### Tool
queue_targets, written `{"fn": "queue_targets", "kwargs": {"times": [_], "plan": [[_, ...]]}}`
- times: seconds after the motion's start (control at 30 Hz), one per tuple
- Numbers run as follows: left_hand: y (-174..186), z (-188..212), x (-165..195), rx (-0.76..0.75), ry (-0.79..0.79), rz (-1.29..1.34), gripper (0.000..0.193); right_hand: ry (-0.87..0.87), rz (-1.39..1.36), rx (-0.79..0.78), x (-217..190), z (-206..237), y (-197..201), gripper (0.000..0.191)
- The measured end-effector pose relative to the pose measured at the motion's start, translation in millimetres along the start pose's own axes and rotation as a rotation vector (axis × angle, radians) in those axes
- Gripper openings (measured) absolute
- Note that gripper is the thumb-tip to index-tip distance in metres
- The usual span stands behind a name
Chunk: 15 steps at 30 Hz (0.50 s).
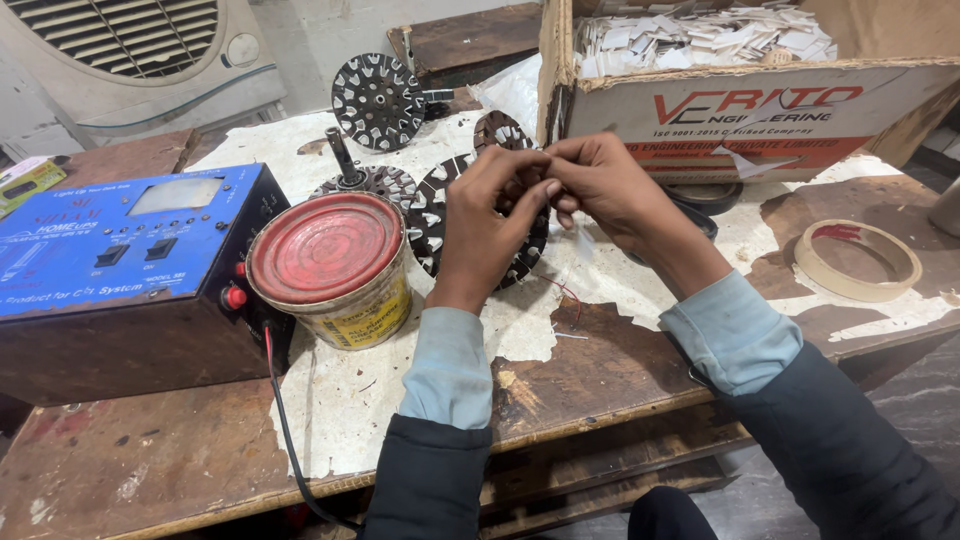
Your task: The person sits at a workbench and attaches small white paper pieces one at a time onto the slots of a circular metal disc, taking each piece from a cardboard box of paper pieces and pressing it into place around the disc's edge.
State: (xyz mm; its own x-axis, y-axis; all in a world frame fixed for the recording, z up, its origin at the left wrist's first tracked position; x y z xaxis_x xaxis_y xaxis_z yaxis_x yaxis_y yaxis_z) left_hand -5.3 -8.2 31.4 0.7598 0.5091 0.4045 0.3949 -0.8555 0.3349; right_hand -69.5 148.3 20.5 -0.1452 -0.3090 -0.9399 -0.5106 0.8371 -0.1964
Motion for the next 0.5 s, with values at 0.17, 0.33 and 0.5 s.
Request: {"fn": "queue_targets", "kwargs": {"times": [0.17,0.33,0.5], "plan": [[-0.6,1.6,-0.8,0.022,-0.010,-0.018,0.018,0.055,0.109,0.038,1.6,1.9,-3.3,0.016],[4.9,2.2,-3.4,0.107,-0.036,-0.085,0.011,-0.035,0.451,-0.075,-9.3,7.8,-6.8,0.019],[8.3,3.9,-5.2,0.165,0.040,-0.083,0.014,-0.509,0.664,-0.847,8.0,31.5,-17.4,0.038]]}}
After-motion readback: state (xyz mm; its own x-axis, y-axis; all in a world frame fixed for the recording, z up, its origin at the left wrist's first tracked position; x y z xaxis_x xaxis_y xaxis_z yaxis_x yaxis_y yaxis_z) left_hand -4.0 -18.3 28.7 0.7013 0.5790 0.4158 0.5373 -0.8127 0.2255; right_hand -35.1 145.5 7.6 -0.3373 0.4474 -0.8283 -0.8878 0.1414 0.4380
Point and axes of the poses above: each hand's wrist, its own z-axis away from the middle knuckle, its own y-axis out of the back of the hand, x = y × z, the point moved 4 cm from there along -z, towards the middle knuckle, and after that the axes turned 9 degrees about -z, right-handed, at the moved point
